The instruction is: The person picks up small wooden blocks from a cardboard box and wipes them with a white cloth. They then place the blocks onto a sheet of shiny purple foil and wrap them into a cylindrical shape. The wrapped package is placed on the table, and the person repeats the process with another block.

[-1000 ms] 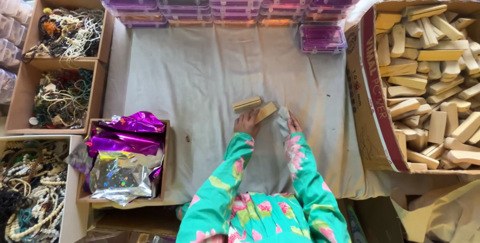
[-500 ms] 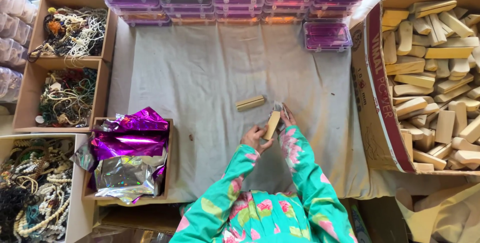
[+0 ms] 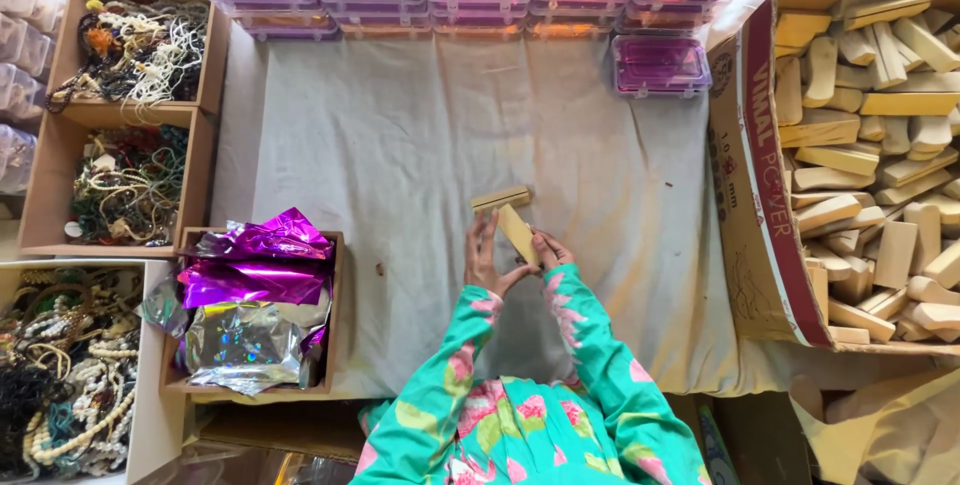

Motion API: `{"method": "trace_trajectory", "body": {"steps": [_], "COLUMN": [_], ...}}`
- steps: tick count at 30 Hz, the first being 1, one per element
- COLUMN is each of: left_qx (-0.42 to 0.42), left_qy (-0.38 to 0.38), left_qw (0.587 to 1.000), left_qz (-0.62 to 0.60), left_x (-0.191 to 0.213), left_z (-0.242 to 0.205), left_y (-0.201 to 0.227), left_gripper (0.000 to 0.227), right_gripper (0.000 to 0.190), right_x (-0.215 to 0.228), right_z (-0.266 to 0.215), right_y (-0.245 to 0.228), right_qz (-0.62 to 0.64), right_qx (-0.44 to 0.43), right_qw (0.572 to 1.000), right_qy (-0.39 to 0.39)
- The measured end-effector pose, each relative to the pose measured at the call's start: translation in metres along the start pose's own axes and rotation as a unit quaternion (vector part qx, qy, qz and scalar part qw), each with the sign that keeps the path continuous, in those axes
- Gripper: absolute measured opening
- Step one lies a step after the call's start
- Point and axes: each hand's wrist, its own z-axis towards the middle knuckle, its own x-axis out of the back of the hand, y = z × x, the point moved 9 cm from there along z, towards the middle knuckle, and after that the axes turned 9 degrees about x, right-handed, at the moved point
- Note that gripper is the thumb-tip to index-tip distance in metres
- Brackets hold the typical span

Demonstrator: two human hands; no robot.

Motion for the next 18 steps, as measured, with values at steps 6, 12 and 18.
{"method": "trace_trajectory", "body": {"steps": [6, 12, 18], "left_qx": [0.336, 0.277, 0.329], "left_qy": [-0.192, -0.224, -0.146], "left_qw": [0.894, 0.910, 0.852], "left_qz": [-0.227, -0.214, -0.379], "left_x": [-0.063, -0.078, -0.077], "left_z": [-0.012, -0.017, -0.020], "left_y": [-0.143, -0.129, -0.134], "left_gripper": [0.073, 0.053, 0.051], "right_gripper": [0.035, 0.036, 0.042], "right_x": [0.024, -0.015, -0.091], "right_z": [0.003, -0.046, -0.077], "right_y": [-0.037, -0.156, -0.138], "right_qz": [-0.102, -0.378, -0.534], "right_qx": [-0.040, 0.241, 0.449], "right_qw": [0.993, 0.888, 0.697], "right_qy": [0.046, 0.103, -0.165]}}
